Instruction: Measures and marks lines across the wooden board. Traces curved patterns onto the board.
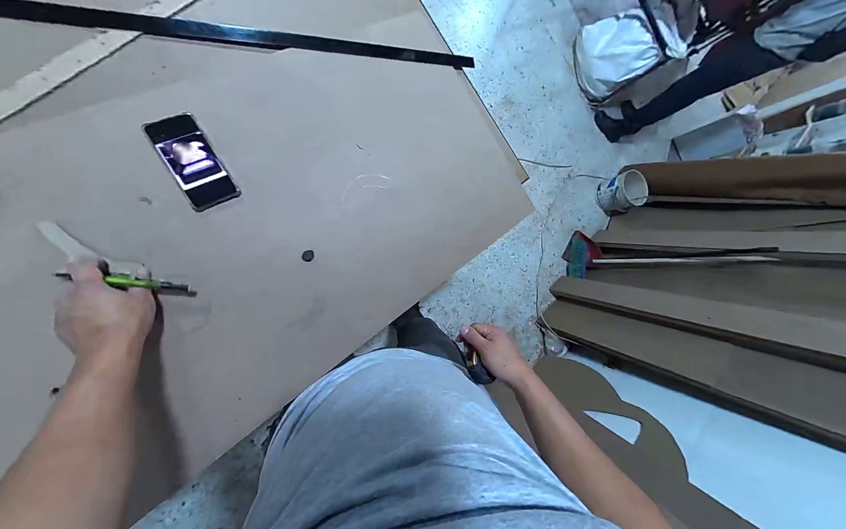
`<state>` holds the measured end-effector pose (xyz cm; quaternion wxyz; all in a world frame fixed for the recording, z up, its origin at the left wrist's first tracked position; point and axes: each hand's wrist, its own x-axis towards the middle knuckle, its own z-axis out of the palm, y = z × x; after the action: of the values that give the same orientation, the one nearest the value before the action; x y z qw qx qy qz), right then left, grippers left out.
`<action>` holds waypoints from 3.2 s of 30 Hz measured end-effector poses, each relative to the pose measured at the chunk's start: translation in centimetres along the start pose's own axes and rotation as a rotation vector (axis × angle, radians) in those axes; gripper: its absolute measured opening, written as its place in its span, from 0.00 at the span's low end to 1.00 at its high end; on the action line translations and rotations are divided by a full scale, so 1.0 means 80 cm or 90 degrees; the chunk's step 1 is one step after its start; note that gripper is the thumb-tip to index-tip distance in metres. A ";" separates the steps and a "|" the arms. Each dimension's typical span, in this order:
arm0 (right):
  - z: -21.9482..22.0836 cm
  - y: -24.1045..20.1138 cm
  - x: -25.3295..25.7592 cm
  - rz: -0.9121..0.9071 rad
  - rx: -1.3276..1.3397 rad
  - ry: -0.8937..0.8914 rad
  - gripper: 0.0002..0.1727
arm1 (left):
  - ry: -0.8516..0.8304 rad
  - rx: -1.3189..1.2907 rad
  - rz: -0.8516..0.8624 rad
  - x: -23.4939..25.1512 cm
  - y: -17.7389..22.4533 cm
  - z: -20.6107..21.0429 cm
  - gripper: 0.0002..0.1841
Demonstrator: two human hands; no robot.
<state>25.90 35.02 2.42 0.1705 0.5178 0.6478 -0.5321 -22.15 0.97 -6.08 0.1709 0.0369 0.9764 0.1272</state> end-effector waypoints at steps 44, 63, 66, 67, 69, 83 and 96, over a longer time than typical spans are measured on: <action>-0.309 0.091 0.160 -0.037 -0.007 -0.058 0.24 | 0.023 -0.133 0.283 -0.223 0.396 0.213 0.10; -0.303 0.094 0.181 -0.046 -0.045 -0.088 0.25 | -0.101 -0.107 0.125 -0.193 0.421 0.201 0.15; -0.301 0.093 0.178 -0.036 -0.073 -0.082 0.25 | -0.123 -0.105 0.117 -0.193 0.421 0.199 0.16; -0.300 0.094 0.178 -0.038 -0.071 -0.080 0.25 | -0.122 -0.105 0.116 -0.192 0.420 0.199 0.16; -0.296 0.093 0.178 -0.042 -0.063 -0.077 0.25 | -0.116 -0.102 0.118 -0.193 0.420 0.198 0.16; -0.293 0.102 0.182 -0.034 -0.066 -0.078 0.26 | -0.120 -0.085 0.120 -0.194 0.423 0.198 0.16; -0.294 0.101 0.182 -0.027 -0.063 -0.074 0.25 | -0.150 -0.104 0.100 -0.194 0.426 0.195 0.17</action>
<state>34.69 61.68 -4.12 0.2219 0.4632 0.6729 -0.5323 -1.25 35.77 -6.37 0.2760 0.1142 0.9301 0.2136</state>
